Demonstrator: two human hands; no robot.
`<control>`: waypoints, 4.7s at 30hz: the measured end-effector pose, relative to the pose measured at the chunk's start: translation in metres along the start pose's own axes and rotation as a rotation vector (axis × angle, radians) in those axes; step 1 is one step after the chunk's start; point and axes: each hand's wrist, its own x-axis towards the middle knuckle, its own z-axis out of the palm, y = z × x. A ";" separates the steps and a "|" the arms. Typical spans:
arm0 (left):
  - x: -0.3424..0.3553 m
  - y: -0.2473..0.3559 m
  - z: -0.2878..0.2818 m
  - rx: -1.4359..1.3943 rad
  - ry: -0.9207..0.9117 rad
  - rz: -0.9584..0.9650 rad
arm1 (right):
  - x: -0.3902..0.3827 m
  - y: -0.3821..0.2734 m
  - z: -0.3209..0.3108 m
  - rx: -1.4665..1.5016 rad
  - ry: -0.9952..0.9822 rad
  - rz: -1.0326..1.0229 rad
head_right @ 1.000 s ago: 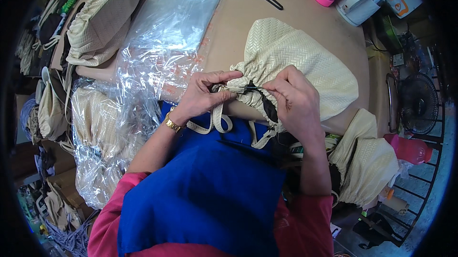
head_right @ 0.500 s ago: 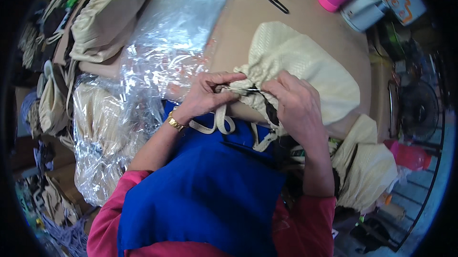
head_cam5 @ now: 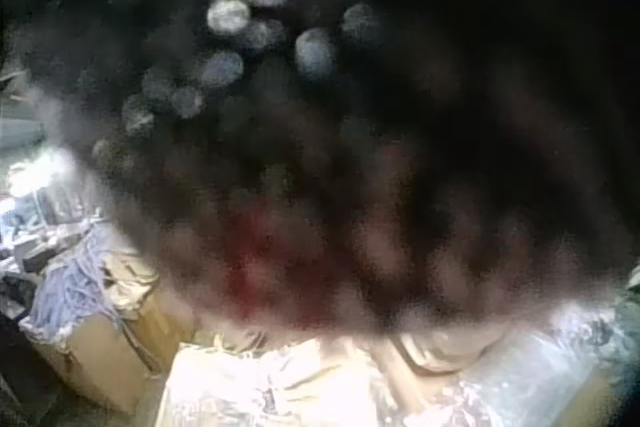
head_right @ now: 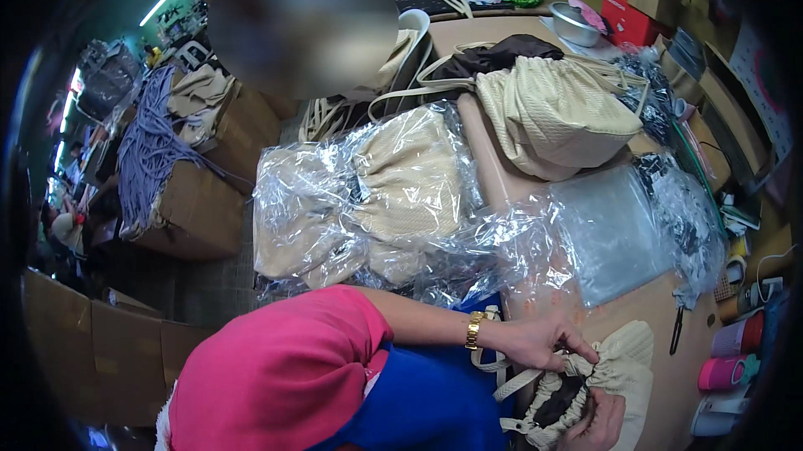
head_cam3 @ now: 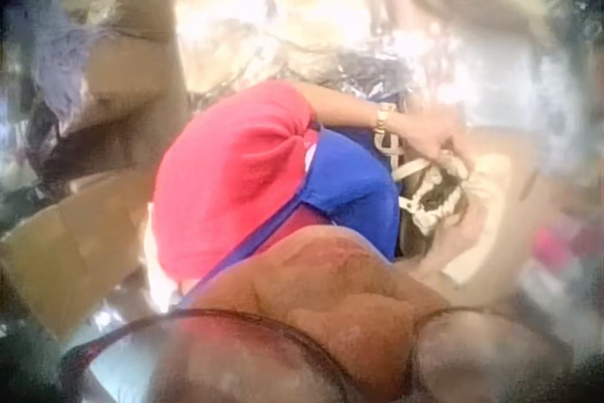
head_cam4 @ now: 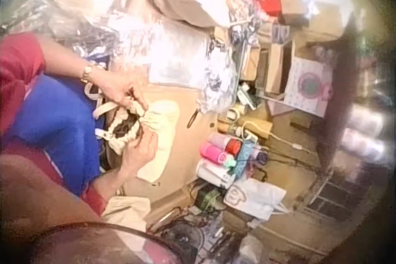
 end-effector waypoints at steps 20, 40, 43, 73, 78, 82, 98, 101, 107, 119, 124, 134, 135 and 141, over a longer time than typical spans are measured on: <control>-0.007 0.011 0.021 0.051 0.094 0.039 | -0.015 0.002 -0.005 -0.191 0.063 -0.048; -0.005 0.040 0.009 -0.020 -0.056 -0.278 | -0.022 0.022 0.015 0.566 0.178 0.328; -0.006 0.042 0.009 -0.026 -0.056 -0.298 | -0.021 0.025 0.015 0.617 0.147 0.330; -0.007 0.041 0.014 0.011 -0.066 -0.196 | -0.020 -0.004 -0.007 0.262 0.199 0.227; -0.011 0.039 0.011 0.085 -0.047 -0.164 | -0.006 -0.013 -0.009 0.235 0.145 0.185; -0.020 0.034 0.006 0.251 0.013 -0.031 | 0.001 -0.015 -0.009 0.228 0.102 0.124; -0.021 0.037 0.008 0.045 0.101 -0.006 | 0.017 -0.013 -0.008 0.134 0.045 -0.224; -0.019 0.028 0.007 0.029 0.106 0.037 | 0.017 -0.012 -0.008 0.154 0.085 -0.237; -0.019 0.033 0.005 0.079 0.098 0.014 | 0.014 -0.013 -0.013 0.072 0.041 -0.210; -0.012 0.025 0.007 0.171 0.082 0.135 | 0.012 -0.013 -0.015 -0.059 -0.049 -0.144; -0.018 0.045 0.008 0.176 0.060 0.097 | 0.008 0.007 -0.006 0.230 -0.127 -0.022; -0.008 0.000 0.015 0.101 0.034 0.317 | -0.023 0.022 -0.002 0.081 0.098 -0.029; -0.013 0.010 0.005 0.077 0.025 0.313 | -0.015 0.006 -0.002 0.117 0.155 0.001; -0.023 0.053 -0.006 0.293 0.031 -0.082 | -0.006 -0.024 0.000 0.119 0.275 0.105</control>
